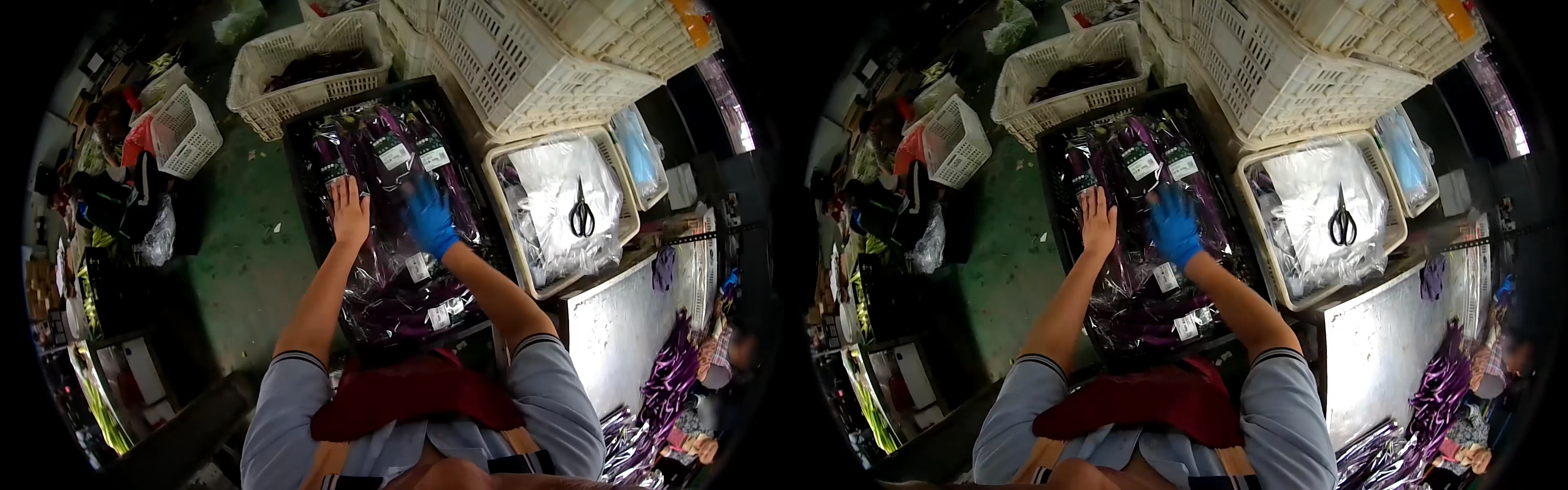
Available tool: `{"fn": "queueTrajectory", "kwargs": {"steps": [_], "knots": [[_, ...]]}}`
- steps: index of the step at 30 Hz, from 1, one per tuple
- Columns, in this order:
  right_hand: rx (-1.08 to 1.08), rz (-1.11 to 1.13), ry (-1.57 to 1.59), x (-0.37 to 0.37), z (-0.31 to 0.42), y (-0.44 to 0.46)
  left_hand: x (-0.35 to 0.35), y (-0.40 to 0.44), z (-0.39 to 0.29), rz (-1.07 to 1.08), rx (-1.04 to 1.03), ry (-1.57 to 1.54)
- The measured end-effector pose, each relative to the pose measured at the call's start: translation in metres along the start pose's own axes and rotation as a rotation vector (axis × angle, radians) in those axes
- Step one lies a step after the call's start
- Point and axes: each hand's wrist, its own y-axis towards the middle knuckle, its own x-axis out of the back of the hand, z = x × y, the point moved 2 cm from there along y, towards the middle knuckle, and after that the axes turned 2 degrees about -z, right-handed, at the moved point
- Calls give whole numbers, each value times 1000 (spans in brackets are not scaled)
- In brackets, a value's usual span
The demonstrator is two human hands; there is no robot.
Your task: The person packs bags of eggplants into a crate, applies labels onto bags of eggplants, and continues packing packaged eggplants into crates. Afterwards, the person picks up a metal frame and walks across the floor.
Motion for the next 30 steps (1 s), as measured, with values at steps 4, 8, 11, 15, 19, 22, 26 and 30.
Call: {"fn": "queueTrajectory", "kwargs": {"steps": [4, 8, 11, 15, 19, 22, 26, 30], "knots": [[87, 318, -132, -41, -1, -49, -15, 0, -12, 74, 22, 75], [-16, 354, 13, 21, 29, -59, 21, -16, -14, 144, -35, -175], [42, 344, 241, 52, 55, -120, 62, -69, -18, 379, -162, -205], [57, 261, 359, 59, 72, -152, 72, -79, 0, 441, -135, -422], [-352, 272, 558, 7, 75, -119, 60, -70, -7, 273, -289, -313], [-635, 230, 743, -11, 93, -94, 51, -52, -20, 326, -299, -325], [-639, 260, 773, -26, 90, -110, 40, -67, 0, 284, -383, -229], [-469, 244, 822, -6, 56, -125, 63, -60, 3, 527, -341, -386]]}}
